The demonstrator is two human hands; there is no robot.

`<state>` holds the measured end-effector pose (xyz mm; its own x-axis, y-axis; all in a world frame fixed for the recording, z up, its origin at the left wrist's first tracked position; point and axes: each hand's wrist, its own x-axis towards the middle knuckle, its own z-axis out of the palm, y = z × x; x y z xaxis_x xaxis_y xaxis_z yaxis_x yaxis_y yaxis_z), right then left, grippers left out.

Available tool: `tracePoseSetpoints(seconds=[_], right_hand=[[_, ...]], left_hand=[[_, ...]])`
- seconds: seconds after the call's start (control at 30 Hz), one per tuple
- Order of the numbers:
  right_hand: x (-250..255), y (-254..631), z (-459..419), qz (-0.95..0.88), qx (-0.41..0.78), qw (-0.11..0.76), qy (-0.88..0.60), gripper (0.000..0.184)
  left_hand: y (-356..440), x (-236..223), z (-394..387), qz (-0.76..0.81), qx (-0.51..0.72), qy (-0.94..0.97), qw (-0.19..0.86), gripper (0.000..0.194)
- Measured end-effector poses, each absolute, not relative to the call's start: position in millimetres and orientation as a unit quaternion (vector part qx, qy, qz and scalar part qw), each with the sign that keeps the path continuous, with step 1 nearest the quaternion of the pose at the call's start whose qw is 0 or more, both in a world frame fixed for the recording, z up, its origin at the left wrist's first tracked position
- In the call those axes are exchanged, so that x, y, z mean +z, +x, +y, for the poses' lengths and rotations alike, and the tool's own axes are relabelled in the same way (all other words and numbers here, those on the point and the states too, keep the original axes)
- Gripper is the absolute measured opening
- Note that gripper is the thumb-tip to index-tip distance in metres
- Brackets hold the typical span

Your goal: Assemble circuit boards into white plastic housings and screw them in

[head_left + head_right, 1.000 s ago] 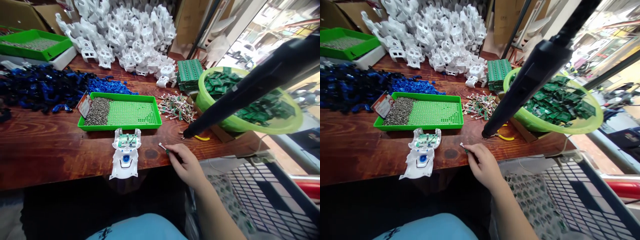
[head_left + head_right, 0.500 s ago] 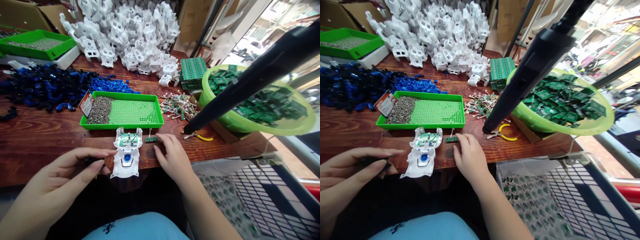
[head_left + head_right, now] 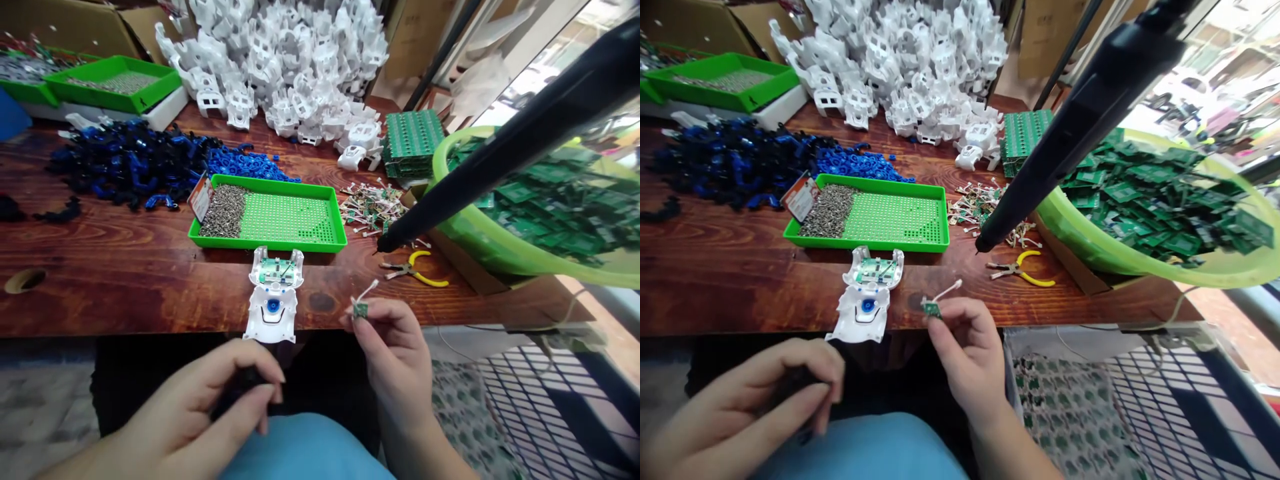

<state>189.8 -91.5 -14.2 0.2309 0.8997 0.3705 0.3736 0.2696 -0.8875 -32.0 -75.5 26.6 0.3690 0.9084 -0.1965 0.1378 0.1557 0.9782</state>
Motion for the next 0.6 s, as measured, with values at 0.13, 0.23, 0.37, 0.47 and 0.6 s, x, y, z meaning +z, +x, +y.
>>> tracePoseSetpoints(seconds=[0.13,0.23,0.37,0.47,0.6], right_hand=[[-4.6,162.1,-114.3,-0.421,0.51,0.632,-0.405,0.011],[-3.5,151.1,-119.1,-0.395,0.553,0.63,-0.376,0.021],[-5.9,153.5,-119.0,-0.509,0.492,0.576,-0.408,0.04],[-5.0,159.4,-119.6,-0.584,0.45,0.526,-0.424,0.043],[-1.9,165.2,-123.7,-0.612,0.422,0.506,-0.438,0.052]], left_hand=[[-15.4,20.1,-75.0,0.364,0.269,0.702,0.55,0.023],[-10.3,14.2,-73.4,0.342,0.263,0.748,0.504,0.027],[-12.7,11.4,-73.7,0.328,0.274,0.775,0.465,0.017],[-15.9,13.6,-74.1,0.316,0.283,0.79,0.443,0.022],[-16.8,17.4,-73.5,0.29,0.27,0.812,0.428,0.024]])
